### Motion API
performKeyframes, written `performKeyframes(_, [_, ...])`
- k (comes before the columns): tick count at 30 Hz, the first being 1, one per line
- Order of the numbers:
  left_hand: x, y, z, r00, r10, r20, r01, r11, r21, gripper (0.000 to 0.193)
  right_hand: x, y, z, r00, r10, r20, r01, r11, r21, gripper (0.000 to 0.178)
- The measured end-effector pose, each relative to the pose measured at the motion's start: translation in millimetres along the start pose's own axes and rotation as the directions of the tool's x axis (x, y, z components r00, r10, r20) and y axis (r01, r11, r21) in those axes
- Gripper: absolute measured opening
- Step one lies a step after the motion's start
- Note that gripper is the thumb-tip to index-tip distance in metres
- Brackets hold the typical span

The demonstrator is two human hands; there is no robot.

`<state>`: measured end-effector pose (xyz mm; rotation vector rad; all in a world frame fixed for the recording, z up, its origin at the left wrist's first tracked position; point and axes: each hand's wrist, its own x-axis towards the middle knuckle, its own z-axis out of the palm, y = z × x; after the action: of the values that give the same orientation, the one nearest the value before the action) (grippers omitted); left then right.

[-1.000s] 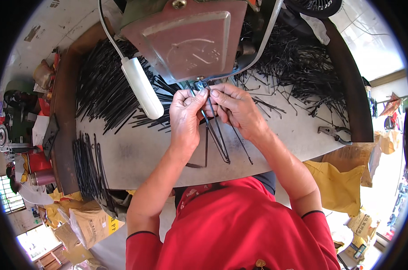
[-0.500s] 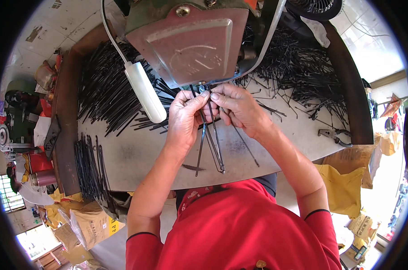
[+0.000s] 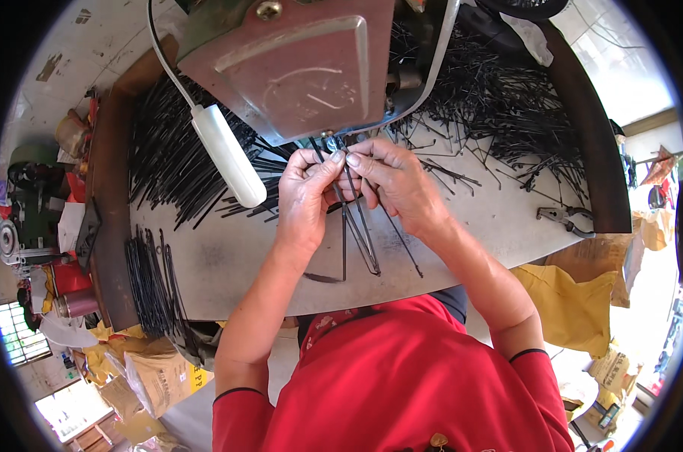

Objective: The person repeatedly picks up thin black metal rods from a pile on a workbench and uses a manual bending machine to bend them into a U-shape. The person handles the rods one by one, feeding them into the machine and removing the finished pieces.

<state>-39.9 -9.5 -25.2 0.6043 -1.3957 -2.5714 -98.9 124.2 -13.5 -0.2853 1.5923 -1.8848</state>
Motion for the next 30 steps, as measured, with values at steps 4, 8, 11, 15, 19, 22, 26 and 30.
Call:
performKeyframes(4, [-3.6, -7.2, -0.5, 0.997, 0.013, -0.082, -0.012, 1.0, 0.015, 0.017, -5.5, 3.4, 1.0, 1.0, 0.024, 0.017, -0.026, 0.994, 0.102, 0.022])
performKeyframes(8, [-8.2, -6.8, 3.0, 0.998, 0.028, -0.052, -0.028, 1.0, 0.005, 0.016, -8.3, 4.0, 2.5, 1.0, -0.023, 0.009, 0.023, 0.999, 0.032, 0.026])
performKeyframes(11, [-8.6, -6.7, 1.9, 0.999, 0.036, -0.04, -0.035, 0.999, 0.021, 0.016, -9.4, 2.2, 3.8, 0.999, -0.036, -0.006, 0.036, 0.999, -0.041, 0.028])
performKeyframes(15, [-13.3, -4.7, 4.8, 0.998, 0.032, -0.061, -0.03, 0.999, 0.023, 0.016, -10.5, -0.6, 3.8, 1.0, -0.015, 0.003, 0.016, 0.996, -0.088, 0.031])
performKeyframes(19, [-12.1, -1.3, 4.7, 0.997, 0.057, -0.044, -0.053, 0.994, 0.091, 0.011, -11.1, -4.9, 6.2, 1.0, -0.017, -0.015, 0.015, 0.99, -0.137, 0.03])
performKeyframes(22, [-9.6, 5.8, 2.5, 0.999, 0.045, -0.014, -0.044, 0.996, 0.077, 0.01, -10.7, -5.2, 8.0, 0.996, -0.083, -0.04, 0.073, 0.976, -0.206, 0.026])
performKeyframes(26, [-2.4, 2.3, -2.5, 1.0, 0.011, -0.013, -0.01, 0.999, 0.043, 0.019, -10.3, -3.0, 9.7, 0.998, -0.029, -0.051, 0.022, 0.991, -0.134, 0.026])
performKeyframes(30, [-8.4, -1.3, 3.0, 0.996, -0.008, -0.092, 0.011, 1.0, 0.028, 0.019, -8.1, 1.9, 5.2, 1.0, -0.007, -0.02, 0.007, 0.999, -0.04, 0.026])
